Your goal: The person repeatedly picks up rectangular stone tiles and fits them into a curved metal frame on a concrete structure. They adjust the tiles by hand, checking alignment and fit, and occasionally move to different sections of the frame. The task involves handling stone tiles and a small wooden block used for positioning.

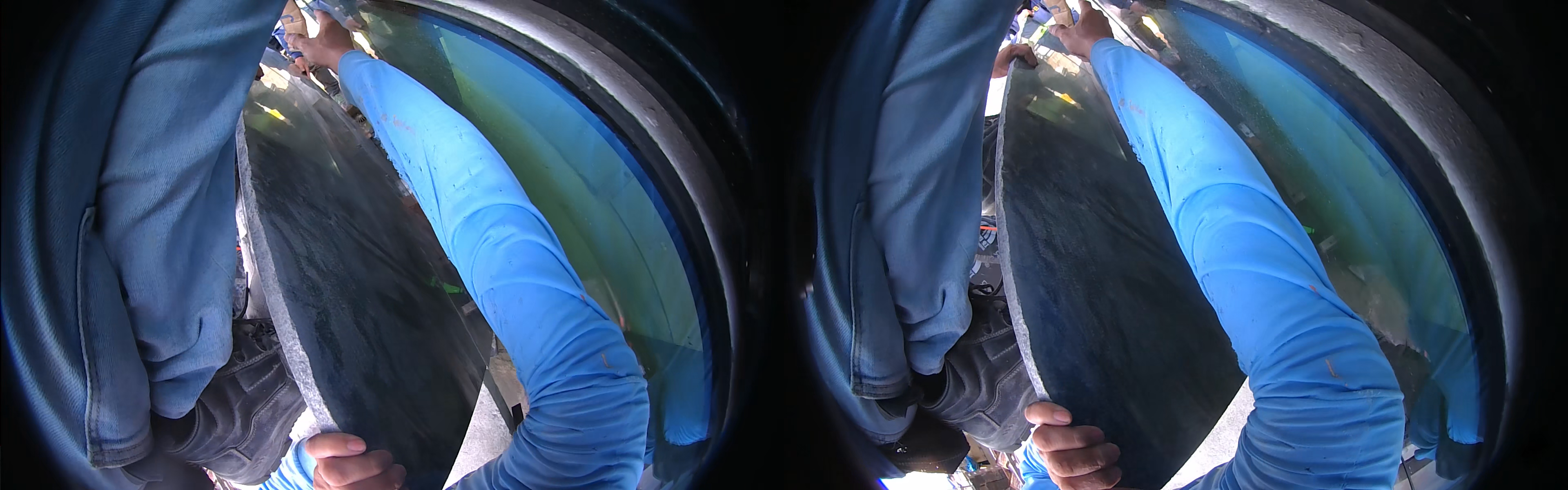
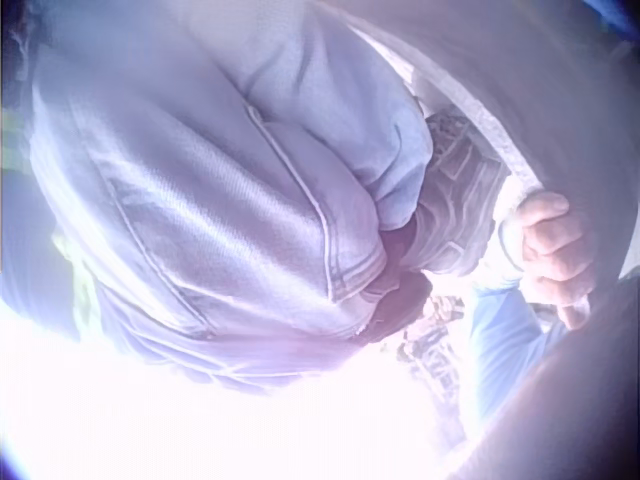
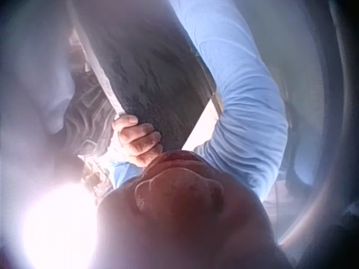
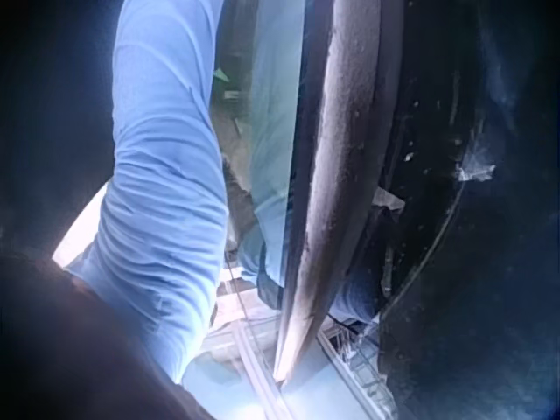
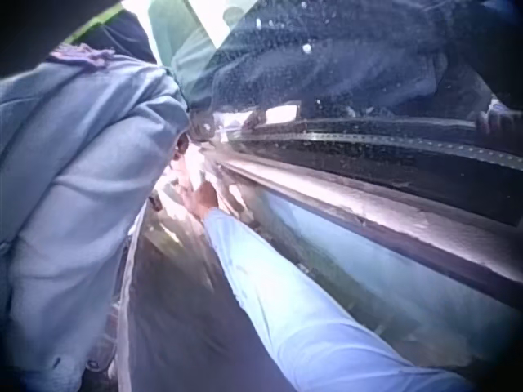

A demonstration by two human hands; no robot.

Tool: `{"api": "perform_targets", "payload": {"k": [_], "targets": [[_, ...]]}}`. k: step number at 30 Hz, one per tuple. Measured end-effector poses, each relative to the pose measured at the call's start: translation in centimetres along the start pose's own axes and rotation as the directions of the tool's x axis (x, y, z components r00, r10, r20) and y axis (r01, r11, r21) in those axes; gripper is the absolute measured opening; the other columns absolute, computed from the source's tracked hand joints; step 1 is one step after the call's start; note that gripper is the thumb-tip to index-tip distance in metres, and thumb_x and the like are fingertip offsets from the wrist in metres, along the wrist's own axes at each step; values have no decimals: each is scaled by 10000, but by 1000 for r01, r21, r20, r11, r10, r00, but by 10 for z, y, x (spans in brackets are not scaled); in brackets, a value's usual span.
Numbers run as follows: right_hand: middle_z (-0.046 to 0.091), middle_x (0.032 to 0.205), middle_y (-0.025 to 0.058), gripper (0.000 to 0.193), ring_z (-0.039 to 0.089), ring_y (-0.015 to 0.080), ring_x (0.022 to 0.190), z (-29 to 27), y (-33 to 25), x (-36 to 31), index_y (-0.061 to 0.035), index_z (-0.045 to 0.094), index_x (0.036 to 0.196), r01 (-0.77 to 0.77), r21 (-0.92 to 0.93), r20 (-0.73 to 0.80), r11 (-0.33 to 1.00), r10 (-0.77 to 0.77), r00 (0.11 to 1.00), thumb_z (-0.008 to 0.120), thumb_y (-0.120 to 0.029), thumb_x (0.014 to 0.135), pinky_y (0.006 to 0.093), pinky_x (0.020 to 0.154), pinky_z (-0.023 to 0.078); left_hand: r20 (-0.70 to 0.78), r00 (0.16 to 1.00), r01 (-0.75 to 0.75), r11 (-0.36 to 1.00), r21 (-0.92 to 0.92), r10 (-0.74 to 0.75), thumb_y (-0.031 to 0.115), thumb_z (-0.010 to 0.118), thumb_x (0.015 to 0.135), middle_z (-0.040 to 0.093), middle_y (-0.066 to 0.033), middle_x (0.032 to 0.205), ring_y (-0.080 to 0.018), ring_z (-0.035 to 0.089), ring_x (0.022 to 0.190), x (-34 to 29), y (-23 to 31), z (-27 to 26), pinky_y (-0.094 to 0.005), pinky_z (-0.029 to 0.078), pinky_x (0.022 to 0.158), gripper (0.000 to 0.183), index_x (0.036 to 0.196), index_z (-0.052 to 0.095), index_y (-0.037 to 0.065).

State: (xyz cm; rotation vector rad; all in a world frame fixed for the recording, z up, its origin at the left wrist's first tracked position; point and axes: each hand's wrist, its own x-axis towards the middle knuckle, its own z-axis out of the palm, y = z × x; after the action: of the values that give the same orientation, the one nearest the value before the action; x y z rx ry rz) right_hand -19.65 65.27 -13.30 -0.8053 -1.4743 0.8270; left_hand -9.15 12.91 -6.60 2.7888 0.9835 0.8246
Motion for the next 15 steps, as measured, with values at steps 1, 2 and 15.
{"api": "perform_targets", "payload": {"k": [1, 2, 15], "targets": [[694, 1246, 247, 774, 677, 360, 1176, 3, 2, 13, 21, 581, 1362, 5, 23, 15, 1000, -6, 1000, 769, -494, 816, 415, 1001, 536, 8, 1000, -20, 1000, 14, 20, 310, 610, 904, 676, -25, 1045, -230, 635, 952, 0, -2, 0, -518, 425, 942, 151, 983, 666, 195], [705, 1221, 236, 686, 684, 359, 1158, 3, 4, 22, 15, 607, 1325, -22, 14, 47, 1000, 21, 999, 746, -443, 833, 421, 995, 536, 4, 997, -71, 997, 10, 71, 276, 625, 882, 684, -27, 1032, -229, 637, 942, 1, -7, 1, -515, 426, 938, 120, 964, 670, 202], [702, 958, 281, 394, 686, 447, 934, -148, -41, -145, 62, 655, 1207, 103, -391, 48, 915, -92, 995, 616, -117, 859, 524, 883, 546, -78, 997, -19, 1000, 1, 19, 717, 584, 913, 666, 13, 984, -193, 610, 915, -13, -6, 12, -527, 398, 946, 515, 969, 694, 217]]}}
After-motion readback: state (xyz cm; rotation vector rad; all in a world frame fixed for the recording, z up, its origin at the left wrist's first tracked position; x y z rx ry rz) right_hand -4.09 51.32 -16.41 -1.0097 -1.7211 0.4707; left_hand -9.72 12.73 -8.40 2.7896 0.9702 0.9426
